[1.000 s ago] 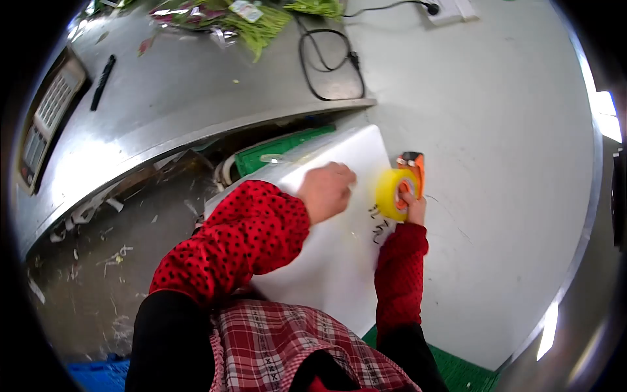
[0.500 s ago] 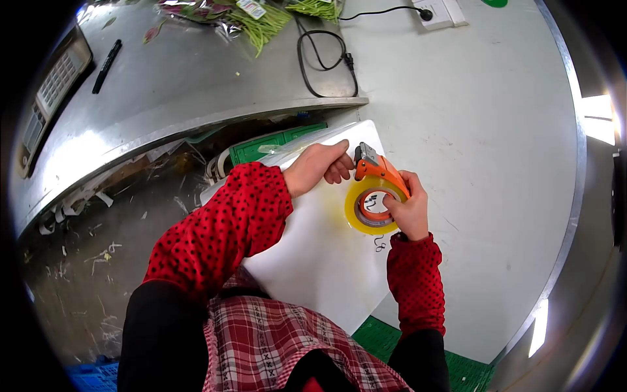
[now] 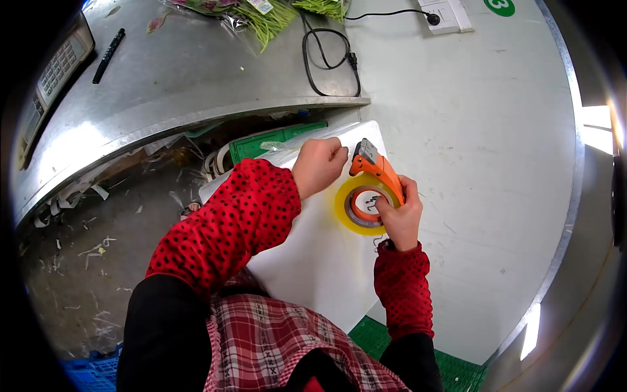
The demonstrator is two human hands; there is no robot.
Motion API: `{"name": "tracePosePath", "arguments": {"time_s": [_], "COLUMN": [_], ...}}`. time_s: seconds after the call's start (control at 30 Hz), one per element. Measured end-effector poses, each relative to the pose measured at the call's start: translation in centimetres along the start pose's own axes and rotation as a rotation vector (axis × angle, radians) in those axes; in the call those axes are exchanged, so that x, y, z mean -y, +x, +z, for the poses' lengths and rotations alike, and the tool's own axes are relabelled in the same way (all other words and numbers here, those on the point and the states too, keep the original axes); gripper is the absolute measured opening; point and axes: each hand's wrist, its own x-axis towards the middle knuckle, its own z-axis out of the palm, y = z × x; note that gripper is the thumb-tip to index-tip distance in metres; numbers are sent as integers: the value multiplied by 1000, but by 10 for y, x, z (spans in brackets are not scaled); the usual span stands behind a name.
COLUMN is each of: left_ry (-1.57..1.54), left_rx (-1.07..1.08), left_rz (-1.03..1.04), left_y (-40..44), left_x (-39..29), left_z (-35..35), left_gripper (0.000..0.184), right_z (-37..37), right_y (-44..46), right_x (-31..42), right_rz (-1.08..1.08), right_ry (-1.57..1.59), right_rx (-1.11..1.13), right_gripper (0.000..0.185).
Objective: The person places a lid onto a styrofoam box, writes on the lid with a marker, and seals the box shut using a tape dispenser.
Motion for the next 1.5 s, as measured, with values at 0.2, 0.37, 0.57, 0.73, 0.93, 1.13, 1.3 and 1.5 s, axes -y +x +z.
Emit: {"name": "tracePosePath", "arguments": {"time_s": [0.2, 0.37, 0.57, 0.73, 0.93, 1.13, 1.3, 1.5], "left_ry": [495, 281, 62, 157, 805, 1344, 1164, 1016], "left_rx": [-692, -946, -1272, -1164, -842, -381, -378, 46], "left_rz": [561, 264, 25, -184, -73, 396, 241, -189], "left_y": [6, 27, 54, 65, 40, 13, 24, 14], "left_x": [6, 10, 18, 27, 50, 125, 125, 124], "left_z": [-3, -32, -80, -126, -140, -155, -142, -147], "left_gripper": [20, 24, 30, 33, 23, 16, 14, 27], "right_z": [1, -18, -9, 7, 0, 6, 8, 18], "right_y": [-10, -27, -53, -53, -44, -35, -22, -5], "right_x": [20, 28, 17, 33, 35, 44, 56, 71], "right_rz": [-177, -162, -229, -381, -392, -356, -354, -265], "right_ry": [-287, -419, -418, -486, -667, -808, -865, -923], "right_rx": [55, 137, 59, 24, 93, 204, 308, 448], "right_gripper": [52, 58, 65, 67, 71, 75, 72, 76]}}
